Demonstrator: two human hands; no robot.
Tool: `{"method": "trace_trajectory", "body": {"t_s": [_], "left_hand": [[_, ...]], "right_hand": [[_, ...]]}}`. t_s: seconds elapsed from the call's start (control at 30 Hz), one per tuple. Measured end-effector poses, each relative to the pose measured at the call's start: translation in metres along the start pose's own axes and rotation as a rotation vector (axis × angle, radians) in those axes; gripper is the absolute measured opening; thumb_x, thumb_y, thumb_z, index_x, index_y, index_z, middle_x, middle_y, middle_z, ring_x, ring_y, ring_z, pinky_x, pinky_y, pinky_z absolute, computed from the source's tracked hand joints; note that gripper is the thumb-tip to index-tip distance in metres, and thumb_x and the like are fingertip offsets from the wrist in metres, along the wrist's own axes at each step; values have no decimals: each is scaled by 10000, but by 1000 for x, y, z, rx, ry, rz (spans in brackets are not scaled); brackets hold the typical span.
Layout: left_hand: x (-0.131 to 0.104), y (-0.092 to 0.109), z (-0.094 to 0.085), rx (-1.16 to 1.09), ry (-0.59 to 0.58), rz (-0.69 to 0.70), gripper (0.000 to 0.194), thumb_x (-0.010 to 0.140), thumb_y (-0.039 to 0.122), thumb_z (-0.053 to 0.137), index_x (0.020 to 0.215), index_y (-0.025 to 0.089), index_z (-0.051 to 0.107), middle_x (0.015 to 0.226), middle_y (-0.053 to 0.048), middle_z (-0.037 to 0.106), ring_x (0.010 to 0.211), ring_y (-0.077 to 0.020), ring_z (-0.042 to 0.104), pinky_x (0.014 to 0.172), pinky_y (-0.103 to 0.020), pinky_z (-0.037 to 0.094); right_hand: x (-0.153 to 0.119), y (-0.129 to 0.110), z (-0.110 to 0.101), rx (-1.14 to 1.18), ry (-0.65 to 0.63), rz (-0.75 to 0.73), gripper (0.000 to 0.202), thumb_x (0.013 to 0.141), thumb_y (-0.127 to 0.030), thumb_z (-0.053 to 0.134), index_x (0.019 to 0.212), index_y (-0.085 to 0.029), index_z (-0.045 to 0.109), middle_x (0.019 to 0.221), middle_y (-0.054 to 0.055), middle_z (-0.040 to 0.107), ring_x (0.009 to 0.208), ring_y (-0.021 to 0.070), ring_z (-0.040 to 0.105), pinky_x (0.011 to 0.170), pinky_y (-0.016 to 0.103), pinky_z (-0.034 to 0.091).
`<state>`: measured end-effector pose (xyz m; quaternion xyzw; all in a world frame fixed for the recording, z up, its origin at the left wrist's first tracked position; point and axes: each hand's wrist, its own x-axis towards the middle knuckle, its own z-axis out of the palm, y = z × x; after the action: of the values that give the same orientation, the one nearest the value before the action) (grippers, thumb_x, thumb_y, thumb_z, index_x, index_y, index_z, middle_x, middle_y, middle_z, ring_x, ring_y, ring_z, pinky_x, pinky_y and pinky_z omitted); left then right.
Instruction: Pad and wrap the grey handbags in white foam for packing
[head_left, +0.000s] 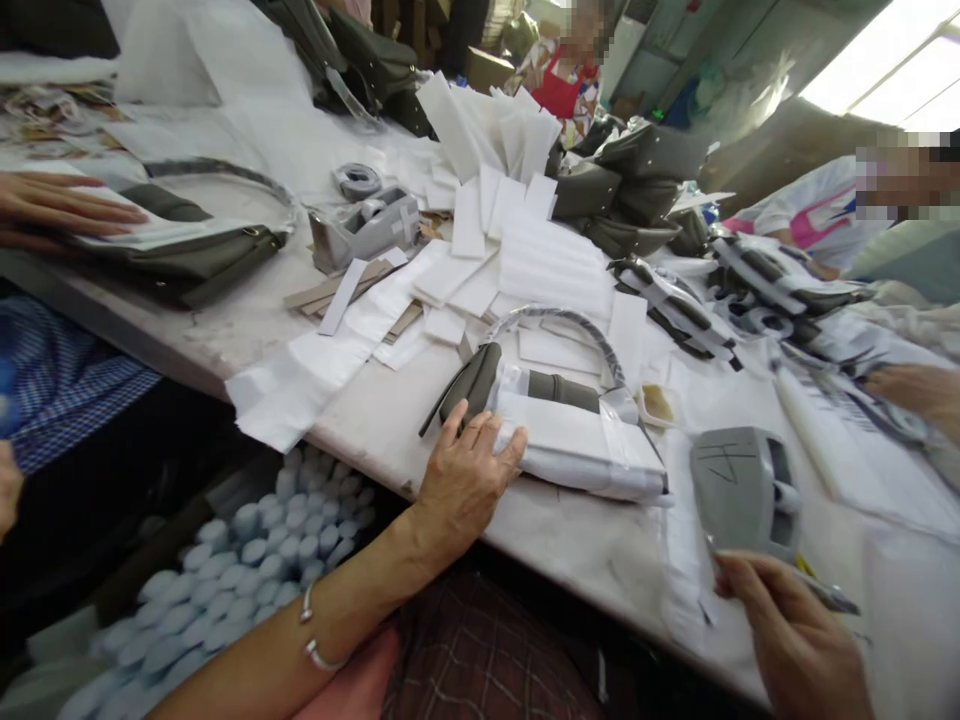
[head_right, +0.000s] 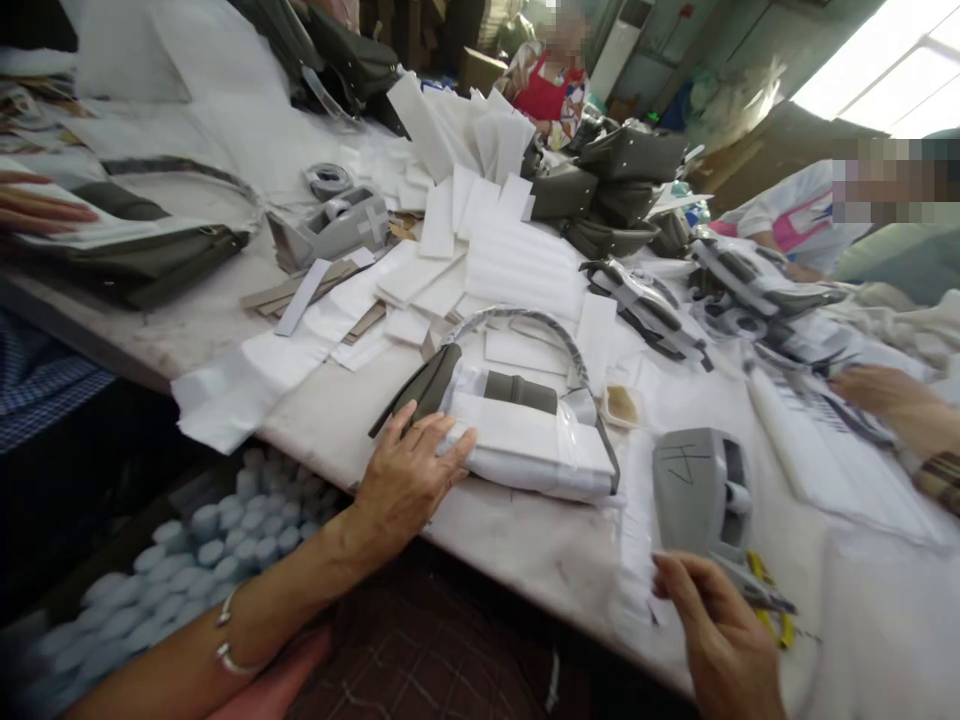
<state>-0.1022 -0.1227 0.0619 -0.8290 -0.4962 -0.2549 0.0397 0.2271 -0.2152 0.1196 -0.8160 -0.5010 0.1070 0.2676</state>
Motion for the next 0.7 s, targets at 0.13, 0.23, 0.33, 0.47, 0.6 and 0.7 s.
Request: {"method": "trace_trajectory", "body": {"t_s": [0.13, 0.23, 0.33, 0.47, 0.6, 0.7], "left_hand": [[0, 0, -1, 12, -1, 2, 365, 964, 342, 554, 1313, 233, 565, 1212, -115, 635, 1176, -257, 575, 1124, -526, 363], [0, 1, -1, 27, 6, 11, 359, 964, 283, 546, 1318, 232, 564, 1209, -124, 641, 1175, -264, 578, 1118, -532, 368], [0, 1, -1, 41, -8, 5, 395, 955, 229, 539, 1351, 225, 539, 1219, -129, 640, 1184, -269, 578, 1126, -538, 356], [1, 1, 2, 55, -19, -2, 424, 946, 222, 546, 1370, 212, 531, 1229, -132, 644, 1185, -270, 581, 1135, -533, 348], [0, 1, 2, 42, 60, 7, 369, 932, 222, 544, 1293, 258, 611, 1232, -123, 659, 1178, -274, 590, 1133, -519, 343], [-6, -7, 9, 64, 141, 45, 429, 912, 180, 485, 1315, 255, 614, 1188, -140, 680, 1129, -291, 615, 1114, -524, 339]], "right_hand": [[39, -106, 25, 183, -411, -417, 306, 854, -482, 595, 701, -222, 642, 659, 7, 626, 640, 174, 592, 591, 259, 482], [67, -171, 51, 143, -707, -622, 246, 886, -368, 548, 732, -199, 638, 668, -13, 616, 620, 135, 547, 578, 237, 434], [90, -210, 79, -57, -945, -769, 177, 838, -256, 540, 714, -183, 643, 634, -39, 576, 586, 110, 491, 542, 224, 373], [112, -240, 112, -329, -1197, -904, 103, 736, -183, 582, 672, -192, 663, 546, -69, 538, 511, 91, 444, 478, 216, 297], [113, -268, 135, -569, -1242, -1037, 57, 686, -167, 654, 647, -189, 688, 531, -64, 574, 479, 92, 462, 470, 223, 301], [111, -288, 149, -758, -1508, -1163, 163, 709, -176, 685, 551, -160, 649, 495, -39, 564, 512, 118, 496, 507, 239, 357]]}}
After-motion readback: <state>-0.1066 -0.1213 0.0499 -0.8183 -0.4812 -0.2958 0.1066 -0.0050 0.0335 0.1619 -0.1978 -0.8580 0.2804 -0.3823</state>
